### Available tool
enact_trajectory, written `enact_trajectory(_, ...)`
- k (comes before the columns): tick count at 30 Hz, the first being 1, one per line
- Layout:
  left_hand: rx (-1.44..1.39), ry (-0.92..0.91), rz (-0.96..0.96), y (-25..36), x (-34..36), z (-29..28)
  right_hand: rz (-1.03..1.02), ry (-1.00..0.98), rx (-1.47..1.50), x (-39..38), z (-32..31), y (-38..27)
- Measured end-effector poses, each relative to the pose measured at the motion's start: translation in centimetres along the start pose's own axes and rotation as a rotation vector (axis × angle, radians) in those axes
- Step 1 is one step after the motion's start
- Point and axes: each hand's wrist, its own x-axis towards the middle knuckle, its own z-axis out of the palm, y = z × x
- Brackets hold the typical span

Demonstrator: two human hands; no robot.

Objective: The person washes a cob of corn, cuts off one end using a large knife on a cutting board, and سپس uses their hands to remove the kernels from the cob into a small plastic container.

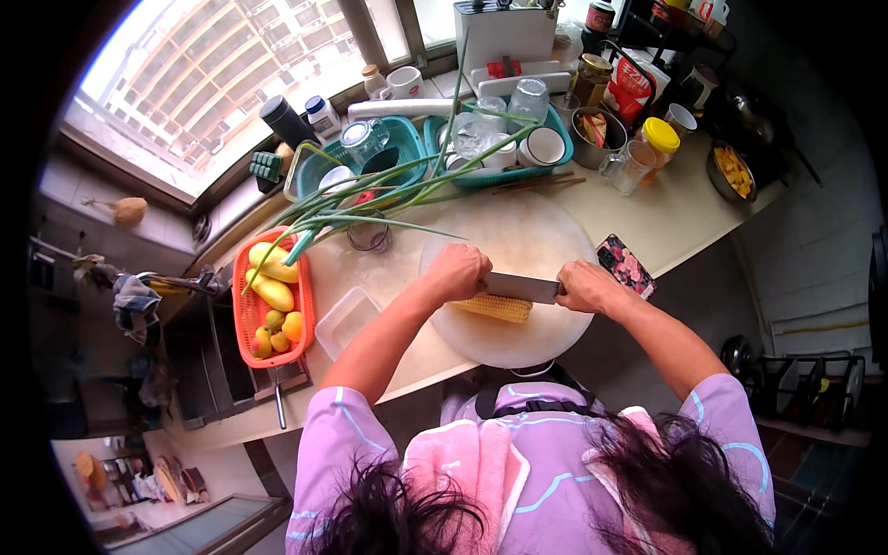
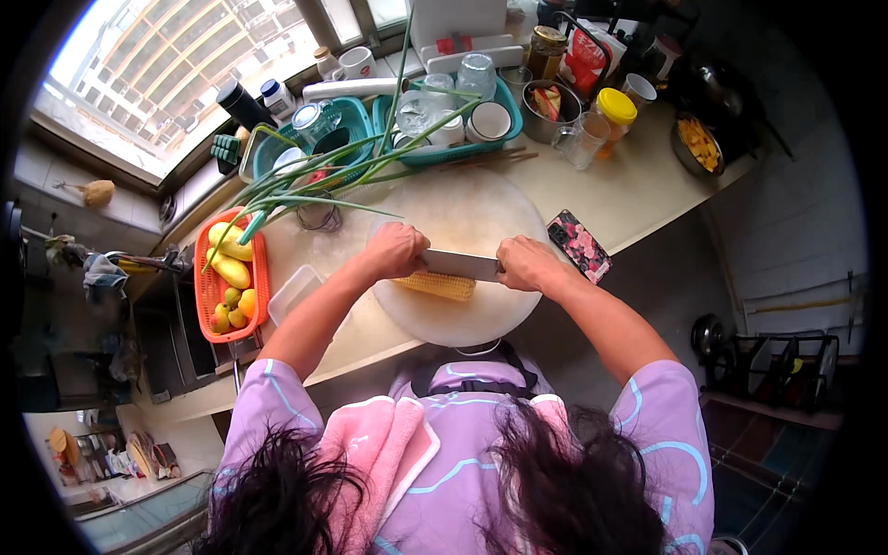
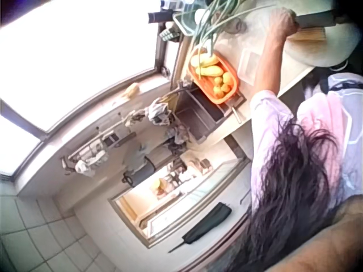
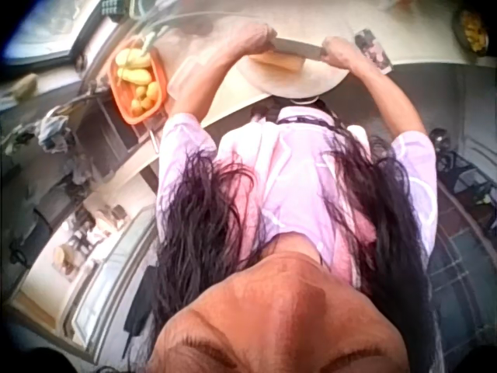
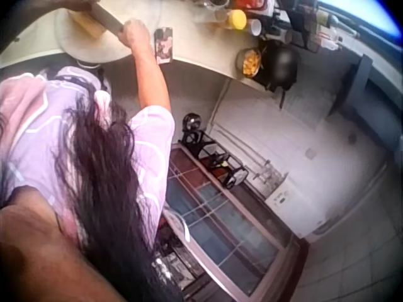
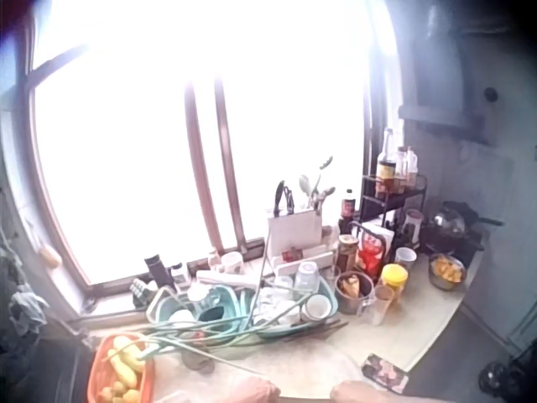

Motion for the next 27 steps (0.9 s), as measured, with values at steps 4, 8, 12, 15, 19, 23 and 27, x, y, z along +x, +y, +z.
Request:
enact_trajectory(4, -0.063, 0.051, 0.024, -0.2, 0.4, 0.5, -0.025, 0.074, -0.028, 0.3, 1.1, 1.0)
enact_trajectory(8, -0.026, 0.044, 0.026, -0.3, 0.7, 2.1, -0.016, 0.182, -0.073, 0.1, 2.2, 1.1)
enact_trajectory(12, 0.036, 0.101, 0.018, 0.4, -0.9, 5.5, -0.048, 0.156, -0.065, -0.7, 4.6, 1.0)
enact_trajectory(15, 0.006, 0.183, -0.017, 0.8, -1.4, 5.7, -0.003, 0.216, -0.022, -0.8, 5.6, 1.1)
enact_trajectory(19, -0.239, 0.895, -0.378, 3.8, -3.2, 4.0, -0.043, 0.205, 0.007, -1.0, 5.4, 2.3)
enact_trajectory(23, -0.569, 0.663, -0.489, 4.2, -8.1, 8.5, 0.008, 0.17, 0.096, -1.4, 5.5, 2.4)
enact_trajectory(27, -0.578, 0.609, -0.44, 4.6, -7.7, 8.8, 0.062, 0.192, 0.125, -1.2, 5.2, 2.5)
